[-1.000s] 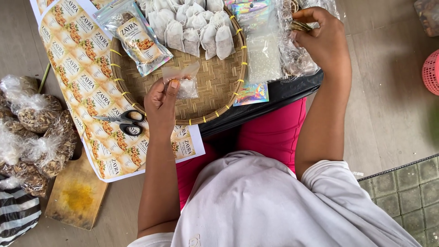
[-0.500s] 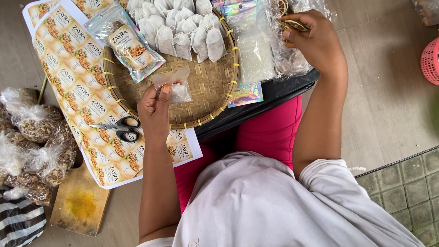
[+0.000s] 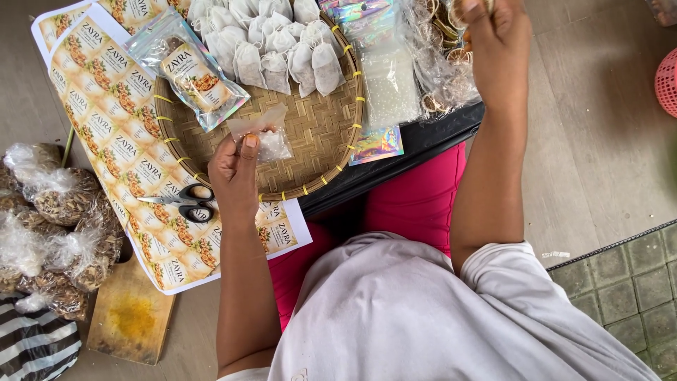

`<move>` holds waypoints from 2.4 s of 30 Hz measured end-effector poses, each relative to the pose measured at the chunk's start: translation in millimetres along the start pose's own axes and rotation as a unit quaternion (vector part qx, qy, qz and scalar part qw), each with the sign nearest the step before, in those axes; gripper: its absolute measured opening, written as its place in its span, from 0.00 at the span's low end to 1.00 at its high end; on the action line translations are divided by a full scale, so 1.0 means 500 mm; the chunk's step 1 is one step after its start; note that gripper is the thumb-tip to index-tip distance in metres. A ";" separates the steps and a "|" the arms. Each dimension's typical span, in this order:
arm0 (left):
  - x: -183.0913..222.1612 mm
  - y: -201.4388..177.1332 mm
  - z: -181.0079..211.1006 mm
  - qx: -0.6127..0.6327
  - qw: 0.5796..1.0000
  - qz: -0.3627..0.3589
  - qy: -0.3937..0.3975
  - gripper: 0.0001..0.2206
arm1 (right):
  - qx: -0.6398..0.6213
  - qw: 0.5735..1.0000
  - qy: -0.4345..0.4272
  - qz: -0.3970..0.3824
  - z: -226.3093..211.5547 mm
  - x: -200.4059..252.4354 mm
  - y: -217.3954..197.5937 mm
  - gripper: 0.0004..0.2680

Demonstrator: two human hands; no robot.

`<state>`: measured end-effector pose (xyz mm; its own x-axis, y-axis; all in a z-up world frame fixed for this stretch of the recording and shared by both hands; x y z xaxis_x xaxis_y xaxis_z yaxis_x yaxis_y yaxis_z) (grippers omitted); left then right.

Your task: Manually packing dried fruit slices and small packets into white pouches.

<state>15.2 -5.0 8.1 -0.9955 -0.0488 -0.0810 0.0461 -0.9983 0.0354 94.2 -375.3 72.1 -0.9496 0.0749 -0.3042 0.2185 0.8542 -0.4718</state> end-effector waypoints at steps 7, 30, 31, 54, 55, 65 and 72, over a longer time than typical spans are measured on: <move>-0.001 -0.003 -0.003 -0.032 0.999 0.003 0.015 0.19 | -0.056 0.993 -0.082 0.062 -0.069 0.024 0.031 0.13; -0.005 -0.003 0.009 -0.044 0.998 -0.037 0.015 0.16 | -0.126 0.960 -0.094 -0.230 -0.203 0.080 0.307 0.07; -0.004 -0.004 0.008 -0.043 0.998 -0.035 0.015 0.16 | -0.126 0.960 -0.094 -0.232 -0.205 0.080 0.307 0.07; -0.011 -0.004 0.000 -0.106 0.994 0.005 0.015 0.20 | 0.075 0.927 -0.218 -0.296 -0.155 0.082 0.370 0.14; -0.009 -0.004 0.000 -0.106 0.994 0.005 0.015 0.20 | 0.075 0.927 -0.218 -0.296 -0.154 0.087 0.375 0.14; -0.018 -0.010 -0.015 -0.089 0.996 -0.006 0.022 0.18 | 0.092 0.939 -0.266 -0.198 -0.138 0.119 0.409 0.06; -0.020 -0.011 -0.018 -0.082 0.997 -0.005 -0.001 0.14 | 0.004 0.952 -0.269 -0.146 -0.152 0.112 0.307 0.14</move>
<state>25.8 0.8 -0.4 -0.9962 -0.0388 -0.0779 0.0486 -0.9904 -0.1293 57.5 -200.9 45.5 -0.7178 -0.4417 -0.5382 -0.0331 0.7938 -0.6073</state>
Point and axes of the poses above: each hand's wrist, its own x-axis away from the middle knuckle, its own y-axis out of the palm, z = x × y, the point moved 2 cm from there along -x, towards the middle knuckle, and after that the axes turned 4 degrees about -z, right-handed, at the moved point
